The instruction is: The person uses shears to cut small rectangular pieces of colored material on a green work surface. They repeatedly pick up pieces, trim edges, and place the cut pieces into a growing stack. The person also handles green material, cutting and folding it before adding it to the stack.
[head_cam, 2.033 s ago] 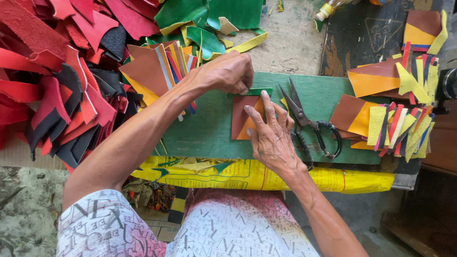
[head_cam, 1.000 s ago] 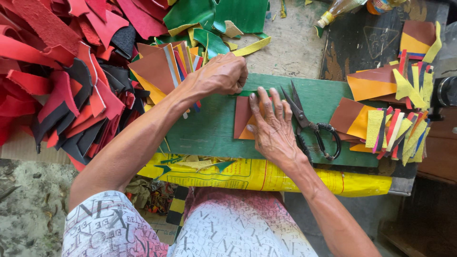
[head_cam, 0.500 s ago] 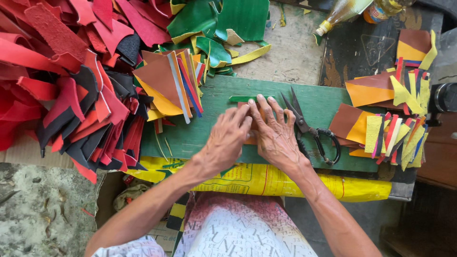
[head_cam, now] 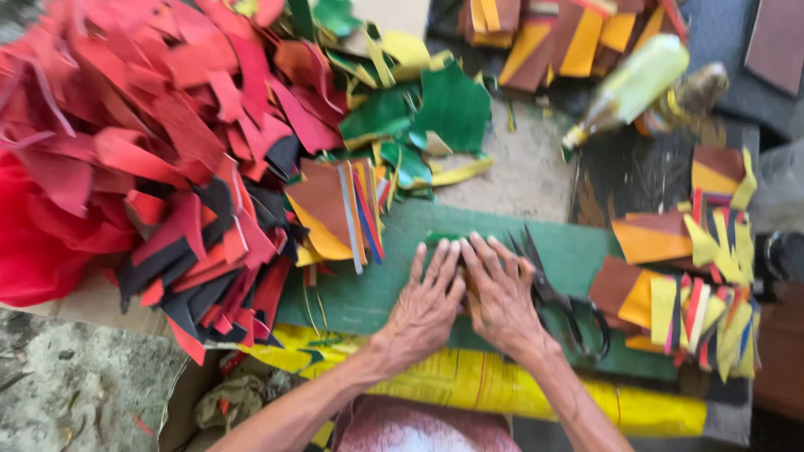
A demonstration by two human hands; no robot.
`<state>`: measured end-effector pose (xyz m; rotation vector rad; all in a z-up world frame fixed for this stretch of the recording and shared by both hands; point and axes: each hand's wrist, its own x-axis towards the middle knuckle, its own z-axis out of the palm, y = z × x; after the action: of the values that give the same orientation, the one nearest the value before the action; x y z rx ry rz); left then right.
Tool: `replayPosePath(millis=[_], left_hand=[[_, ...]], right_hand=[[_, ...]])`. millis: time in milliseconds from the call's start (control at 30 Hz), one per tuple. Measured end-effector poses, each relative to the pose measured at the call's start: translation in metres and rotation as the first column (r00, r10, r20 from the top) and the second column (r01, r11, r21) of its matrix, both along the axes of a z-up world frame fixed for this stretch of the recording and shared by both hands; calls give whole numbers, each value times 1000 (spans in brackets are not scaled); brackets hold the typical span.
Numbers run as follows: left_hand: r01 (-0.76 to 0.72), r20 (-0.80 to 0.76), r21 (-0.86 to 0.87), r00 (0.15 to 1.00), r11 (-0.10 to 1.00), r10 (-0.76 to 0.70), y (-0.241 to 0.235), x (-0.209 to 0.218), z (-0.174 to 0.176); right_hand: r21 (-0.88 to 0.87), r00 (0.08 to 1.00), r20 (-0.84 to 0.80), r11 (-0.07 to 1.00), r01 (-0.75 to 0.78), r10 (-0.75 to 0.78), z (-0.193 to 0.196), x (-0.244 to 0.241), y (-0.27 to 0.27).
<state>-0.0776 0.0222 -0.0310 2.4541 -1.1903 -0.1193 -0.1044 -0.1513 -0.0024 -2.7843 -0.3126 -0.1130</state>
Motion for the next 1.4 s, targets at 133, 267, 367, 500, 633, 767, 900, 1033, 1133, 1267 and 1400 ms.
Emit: replayPosePath(millis=[133,267,367,500,633,767,900,1033,1133,1267,1400], left_hand=[[-6,37,-53,999,999,8,-2,-4,-4],[-12,63,11,998,1000,11,-3,-1,-9],[-6,39,-28,999,1000,7,-3,-1,-9],[-7,25,-29,1000,1000,7,-2,0,-2],[-6,33,-3,999,1000,6,-4,1,1],[-16,34,0,999,1000,16,-5,0,2],[-21,53,26,998,999,20,-5,-1,1],[-18,62,35,998,999,16,-5,0,2],[-15,37,20,999,1000,15,-6,-2,7],[23,95,99,995,995,-32,-4,5,9],[18,43,97,999,995,-22,-5,1,6]], right_hand=[[21,1000,-1,1000,15,-15,-5,-5,1],[123,999,24,992,34,-37,-13,-3,-4],[224,991,51,969,106,-120,-18,-9,-8],[184,959,93,951,249,-269,-23,-8,-12],[177,940,88,934,310,-329,-25,3,-24],[215,950,216,960,177,-224,-28,26,-31],[239,975,128,960,149,-183,-25,42,-37],[344,994,61,937,59,-85,-22,49,-44],[367,999,-8,929,-45,52,-20,53,-48],[399,978,-146,913,-81,150,-19,75,-56],[397,946,-261,915,-78,194,-21,85,-68]])
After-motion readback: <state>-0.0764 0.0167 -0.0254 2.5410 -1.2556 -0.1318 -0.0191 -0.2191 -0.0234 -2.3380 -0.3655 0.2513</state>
